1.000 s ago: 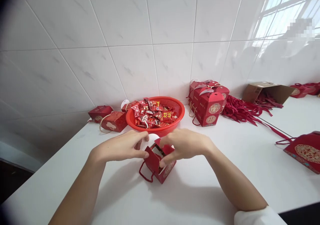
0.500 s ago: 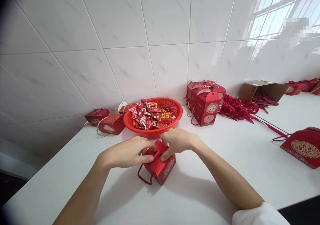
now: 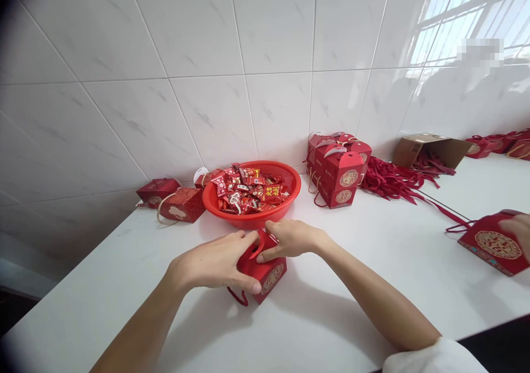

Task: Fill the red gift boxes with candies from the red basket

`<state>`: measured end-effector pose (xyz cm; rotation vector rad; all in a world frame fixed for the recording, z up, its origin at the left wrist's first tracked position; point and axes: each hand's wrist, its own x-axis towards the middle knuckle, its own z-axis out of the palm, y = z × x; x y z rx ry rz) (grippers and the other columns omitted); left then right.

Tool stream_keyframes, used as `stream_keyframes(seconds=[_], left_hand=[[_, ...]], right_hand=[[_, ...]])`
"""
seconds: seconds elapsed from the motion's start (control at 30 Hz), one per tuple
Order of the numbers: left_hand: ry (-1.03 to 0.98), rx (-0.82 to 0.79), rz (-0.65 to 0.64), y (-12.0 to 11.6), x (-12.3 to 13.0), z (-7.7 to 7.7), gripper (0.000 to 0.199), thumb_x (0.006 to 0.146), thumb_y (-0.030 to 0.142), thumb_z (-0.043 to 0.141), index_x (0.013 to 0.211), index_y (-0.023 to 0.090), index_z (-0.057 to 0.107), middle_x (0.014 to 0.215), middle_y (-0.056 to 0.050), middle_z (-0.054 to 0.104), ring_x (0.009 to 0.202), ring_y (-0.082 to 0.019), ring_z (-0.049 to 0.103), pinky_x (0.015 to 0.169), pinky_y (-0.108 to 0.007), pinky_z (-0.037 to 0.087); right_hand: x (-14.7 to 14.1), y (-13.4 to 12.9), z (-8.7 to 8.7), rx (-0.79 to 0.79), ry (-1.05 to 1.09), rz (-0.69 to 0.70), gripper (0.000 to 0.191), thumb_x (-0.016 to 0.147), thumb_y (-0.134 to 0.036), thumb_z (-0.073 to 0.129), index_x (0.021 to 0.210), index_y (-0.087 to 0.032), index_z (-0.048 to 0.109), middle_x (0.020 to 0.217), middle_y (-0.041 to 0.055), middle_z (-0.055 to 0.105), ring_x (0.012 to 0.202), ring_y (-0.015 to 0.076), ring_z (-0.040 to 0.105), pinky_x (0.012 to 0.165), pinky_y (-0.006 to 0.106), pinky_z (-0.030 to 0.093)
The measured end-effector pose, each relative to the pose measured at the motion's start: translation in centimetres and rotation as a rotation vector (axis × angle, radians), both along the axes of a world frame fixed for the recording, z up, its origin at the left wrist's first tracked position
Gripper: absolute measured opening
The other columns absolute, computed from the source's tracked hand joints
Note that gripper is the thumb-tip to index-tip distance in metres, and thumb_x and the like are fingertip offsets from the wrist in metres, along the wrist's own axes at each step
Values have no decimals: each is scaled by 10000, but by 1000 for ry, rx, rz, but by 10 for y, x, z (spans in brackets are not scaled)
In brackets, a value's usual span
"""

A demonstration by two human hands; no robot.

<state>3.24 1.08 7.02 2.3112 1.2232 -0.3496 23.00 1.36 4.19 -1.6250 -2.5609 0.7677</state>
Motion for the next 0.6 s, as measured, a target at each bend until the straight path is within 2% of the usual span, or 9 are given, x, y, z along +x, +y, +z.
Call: stream_keyframes(seconds=[0.13,0.33,0.47,0.6], left_hand=[[-19,12,-17,1,3,-2,559,680,613,687,1050,224,534,1027,-73,588,954,-299,603,647,-319,447],[-90,36,-45,14,8,-7,535,728,641,647,1054,230,542,1085,-89,596,1060,-338,578,704,-334,460],[-195,40,-100,26,11,-16,525,746,600,665,1092,224,545,1095,-89,606,1055,-334,588,730,-335,463],[-255,24,-139,31,10,-21,537,727,560,706,1118,227,550,1106,-72,621,1048,-314,594,762,-336,473]], right_hand=[[4,-4,-4,-32,114,-20,491,853,-665,568,1040,-215,510,810,25,591,705,196,562,589,279,393],[12,-14,-2,17,251,-64,421,925,-636,460,1034,-230,486,784,2,579,664,179,536,592,286,394],[9,-20,-4,67,282,-112,407,927,-602,488,1083,-227,519,927,46,640,761,204,586,653,300,421],[-3,-28,-13,113,245,-188,521,901,-635,515,1192,-202,515,1080,113,618,887,255,622,737,333,443]])
